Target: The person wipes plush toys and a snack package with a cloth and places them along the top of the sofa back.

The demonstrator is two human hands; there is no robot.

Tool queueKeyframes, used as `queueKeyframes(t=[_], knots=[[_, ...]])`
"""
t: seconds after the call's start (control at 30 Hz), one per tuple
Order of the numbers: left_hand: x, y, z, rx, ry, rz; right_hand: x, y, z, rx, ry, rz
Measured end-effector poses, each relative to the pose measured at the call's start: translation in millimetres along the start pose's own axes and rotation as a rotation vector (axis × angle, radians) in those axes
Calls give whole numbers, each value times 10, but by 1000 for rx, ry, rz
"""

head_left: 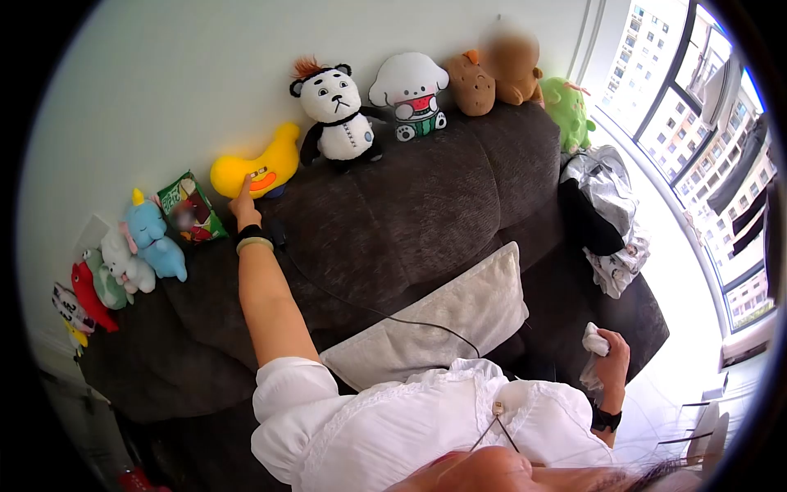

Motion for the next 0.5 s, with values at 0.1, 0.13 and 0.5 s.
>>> queueKeyframes(t=[0.1,0.13,0.5], knots=[[-114,-101,-82,-114,30,-58,-5,38,6,12,0,-17],[-176,-151,-95,-181,55,-91,25,45,-14,28,10,-25],[-2806,-1117,123,-420,-39,-545,616,584,-16,634,-8,65]])
Point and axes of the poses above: each hand's wrist, its own x-axis towards the middle knuckle, its own z-axis out of the back of the hand, y = z × x, the point moved 7 cm from there along x, towards the middle knuckle, and after that the axes turned 8 degrees about -z, right-handed, at the moved point
